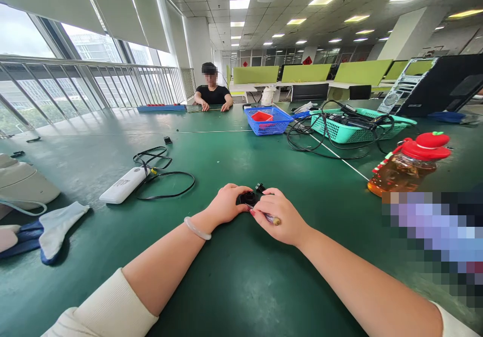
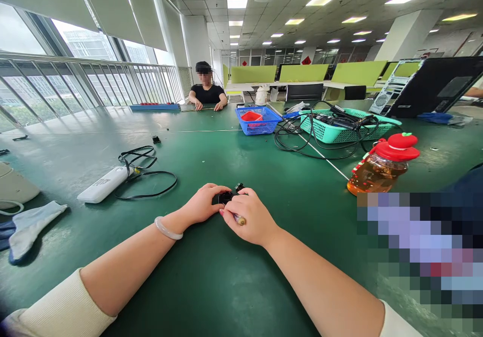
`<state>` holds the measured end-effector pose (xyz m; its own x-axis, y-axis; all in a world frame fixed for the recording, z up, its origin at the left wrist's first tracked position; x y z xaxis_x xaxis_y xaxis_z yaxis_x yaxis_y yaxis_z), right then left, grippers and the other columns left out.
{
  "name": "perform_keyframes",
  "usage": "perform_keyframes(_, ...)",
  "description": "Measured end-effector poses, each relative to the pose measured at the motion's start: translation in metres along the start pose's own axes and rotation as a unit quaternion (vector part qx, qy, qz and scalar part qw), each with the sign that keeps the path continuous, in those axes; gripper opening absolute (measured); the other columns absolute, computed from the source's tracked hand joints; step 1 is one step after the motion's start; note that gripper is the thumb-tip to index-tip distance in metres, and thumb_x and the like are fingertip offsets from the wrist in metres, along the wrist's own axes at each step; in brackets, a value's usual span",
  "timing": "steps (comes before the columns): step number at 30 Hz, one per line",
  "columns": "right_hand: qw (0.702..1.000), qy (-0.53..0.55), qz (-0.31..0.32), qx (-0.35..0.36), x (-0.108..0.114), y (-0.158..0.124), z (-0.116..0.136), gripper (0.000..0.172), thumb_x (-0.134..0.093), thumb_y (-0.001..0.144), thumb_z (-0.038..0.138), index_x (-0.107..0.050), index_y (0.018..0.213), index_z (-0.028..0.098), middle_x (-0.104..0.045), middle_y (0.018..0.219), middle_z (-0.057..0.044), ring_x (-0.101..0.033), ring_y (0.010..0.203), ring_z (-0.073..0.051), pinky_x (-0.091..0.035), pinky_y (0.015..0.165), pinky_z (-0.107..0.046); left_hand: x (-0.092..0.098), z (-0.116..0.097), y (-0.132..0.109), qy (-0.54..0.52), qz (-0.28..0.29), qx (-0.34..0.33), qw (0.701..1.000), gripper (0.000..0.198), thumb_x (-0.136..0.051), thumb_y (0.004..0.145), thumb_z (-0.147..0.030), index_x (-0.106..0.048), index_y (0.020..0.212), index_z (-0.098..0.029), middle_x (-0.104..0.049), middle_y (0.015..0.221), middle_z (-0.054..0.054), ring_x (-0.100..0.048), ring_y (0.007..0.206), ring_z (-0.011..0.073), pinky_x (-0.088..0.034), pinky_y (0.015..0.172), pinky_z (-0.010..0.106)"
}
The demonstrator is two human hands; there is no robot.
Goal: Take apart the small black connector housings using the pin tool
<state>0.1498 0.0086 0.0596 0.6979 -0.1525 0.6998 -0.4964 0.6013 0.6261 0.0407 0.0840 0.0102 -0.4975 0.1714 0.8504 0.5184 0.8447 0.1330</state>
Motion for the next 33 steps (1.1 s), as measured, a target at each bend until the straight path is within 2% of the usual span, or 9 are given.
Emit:
perform_keyframes(3,0.993,0.063,-0.007,-0.097,-0.001,0.0,-0.018,0.036,-0.046,0.095,0.028,-0.055,0.061,0.021,-0.057,0.058,0.002,-0.049,0.058,-0.012,-0.044,0.078,-0.031,-0.001,0.0,0.0,0.001,0.005,0.004,1.0,0.045,-0.069,0.084,-0.031,-0.062,0.128,-0.028,-0.069,0.124,0.004,-0.052,0.125,0.0279,-0.042,0.109,0.046)
perform_keyframes(6,0.97,0.142,-0.032,-0.194,0.001,-0.005,-0.037,0.039,-0.049,0.094,0.04,-0.058,0.062,0.021,-0.056,0.058,0.001,-0.05,0.057,-0.013,-0.041,0.061,-0.028,-0.001,0.001,0.0,0.002,0.006,0.003,1.0,0.046,-0.071,0.083,-0.033,-0.062,0.129,-0.028,-0.069,0.124,0.005,-0.052,0.125,0.028,-0.042,0.109,0.046)
perform_keyframes(10,0.931,0.217,-0.112,-0.27,0.013,-0.015,-0.054,0.048,-0.047,0.093,0.055,-0.058,0.061,0.021,-0.05,0.054,0.001,-0.047,0.054,-0.013,-0.037,0.054,-0.028,0.0,0.0,0.0,0.002,0.004,-0.001,1.0,0.046,-0.071,0.083,-0.031,-0.062,0.129,-0.029,-0.069,0.121,0.005,-0.054,0.122,0.0272,-0.044,0.107,0.044)
perform_keyframes(14,0.926,0.172,-0.18,-0.284,0.027,-0.02,-0.059,0.051,-0.048,0.092,0.058,-0.055,0.058,0.021,-0.047,0.054,0.001,-0.046,0.055,-0.014,-0.034,0.055,-0.028,0.0,0.0,0.0,0.002,0.004,0.0,1.0,0.046,-0.071,0.084,-0.031,-0.062,0.129,-0.028,-0.069,0.121,0.006,-0.053,0.123,0.0276,-0.044,0.107,0.044)
perform_keyframes(20,0.925,0.161,-0.162,-0.304,0.022,-0.019,-0.063,0.049,-0.049,0.091,0.058,-0.055,0.058,0.021,-0.045,0.052,0.002,-0.044,0.053,-0.013,-0.034,0.054,-0.028,0.0,-0.002,-0.001,0.01,-0.002,-0.016,1.0,0.044,-0.068,0.085,-0.031,-0.062,0.129,-0.027,-0.069,0.12,0.006,-0.055,0.121,0.0272,-0.046,0.106,0.044)
perform_keyframes(28,0.912,0.197,-0.149,-0.326,0.018,-0.018,-0.066,0.05,-0.05,0.088,0.062,-0.055,0.059,0.021,-0.044,0.051,0.002,-0.041,0.05,-0.013,-0.033,0.049,-0.027,0.002,-0.008,-0.002,0.022,-0.011,-0.032,0.999,0.042,-0.065,0.087,-0.032,-0.062,0.128,-0.025,-0.07,0.121,0.006,-0.061,0.114,0.0273,-0.049,0.101,0.043)
perform_keyframes(33,0.908,0.207,-0.144,-0.335,0.016,-0.02,-0.068,0.048,-0.051,0.088,0.06,-0.056,0.06,0.021,-0.043,0.051,0.002,-0.041,0.05,-0.013,-0.032,0.049,-0.027,0.009,-0.012,-0.003,0.006,-0.046,-0.052,0.998,0.039,-0.061,0.09,-0.032,-0.062,0.128,-0.024,-0.069,0.126,0.005,-0.061,0.116,0.0255,-0.048,0.104,0.041)
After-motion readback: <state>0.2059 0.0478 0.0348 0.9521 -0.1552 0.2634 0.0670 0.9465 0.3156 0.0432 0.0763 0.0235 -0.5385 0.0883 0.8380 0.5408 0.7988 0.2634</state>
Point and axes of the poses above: each hand's wrist, its own y-axis towards the middle knuckle, its own x-axis out of the back of the hand, z = x × y, the point moved 8 cm from there along y, towards the middle knuckle
